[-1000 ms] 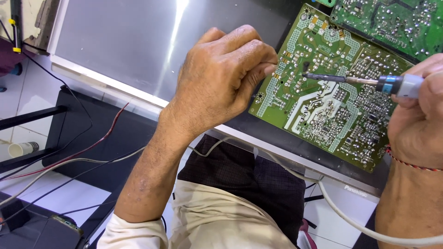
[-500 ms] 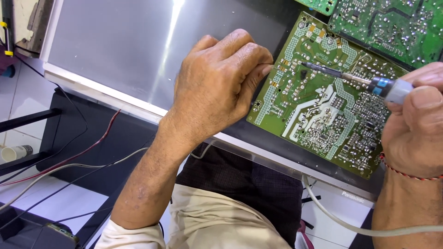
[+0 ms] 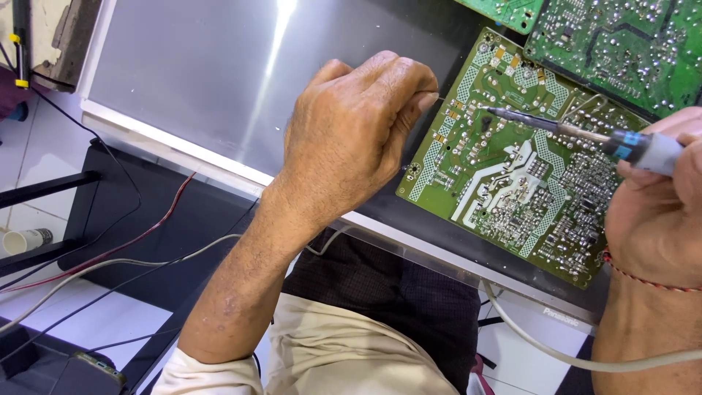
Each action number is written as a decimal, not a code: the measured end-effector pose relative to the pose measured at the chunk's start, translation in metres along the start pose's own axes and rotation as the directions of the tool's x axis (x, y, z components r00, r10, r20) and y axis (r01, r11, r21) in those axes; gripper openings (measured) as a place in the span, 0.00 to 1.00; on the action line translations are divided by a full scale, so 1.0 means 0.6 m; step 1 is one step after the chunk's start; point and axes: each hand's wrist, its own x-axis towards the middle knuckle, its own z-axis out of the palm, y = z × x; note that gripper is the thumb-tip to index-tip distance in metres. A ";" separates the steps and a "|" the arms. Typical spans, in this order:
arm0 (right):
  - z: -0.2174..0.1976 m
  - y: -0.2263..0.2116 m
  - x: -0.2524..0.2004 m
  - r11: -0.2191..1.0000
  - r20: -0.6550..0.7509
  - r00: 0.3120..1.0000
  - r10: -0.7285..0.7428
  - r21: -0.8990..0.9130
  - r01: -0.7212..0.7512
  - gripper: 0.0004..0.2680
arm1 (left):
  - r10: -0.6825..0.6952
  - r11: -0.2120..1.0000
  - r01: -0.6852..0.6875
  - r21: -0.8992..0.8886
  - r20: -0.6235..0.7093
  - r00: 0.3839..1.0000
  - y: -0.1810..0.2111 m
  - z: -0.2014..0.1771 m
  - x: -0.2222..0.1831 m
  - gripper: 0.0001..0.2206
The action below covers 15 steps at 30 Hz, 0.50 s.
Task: A person uses a soldering iron and solder wire to repair or assemble components on a printed circuit board.
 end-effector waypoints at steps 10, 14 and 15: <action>-0.027 0.019 0.009 0.972 -0.010 0.990 0.141 0.194 -0.136 0.13 | 0.006 1.000 -0.006 -0.006 -0.014 1.000 0.001 0.000 -0.001 0.06; -0.071 0.048 0.011 0.962 0.229 0.973 0.032 0.258 -0.092 0.05 | 0.009 1.000 -0.009 0.000 -0.010 1.000 0.002 -0.001 -0.001 0.06; -0.082 0.054 0.008 0.987 0.286 0.958 -0.032 0.159 -0.015 0.06 | 0.007 1.000 -0.007 0.006 -0.010 1.000 0.003 0.000 0.000 0.06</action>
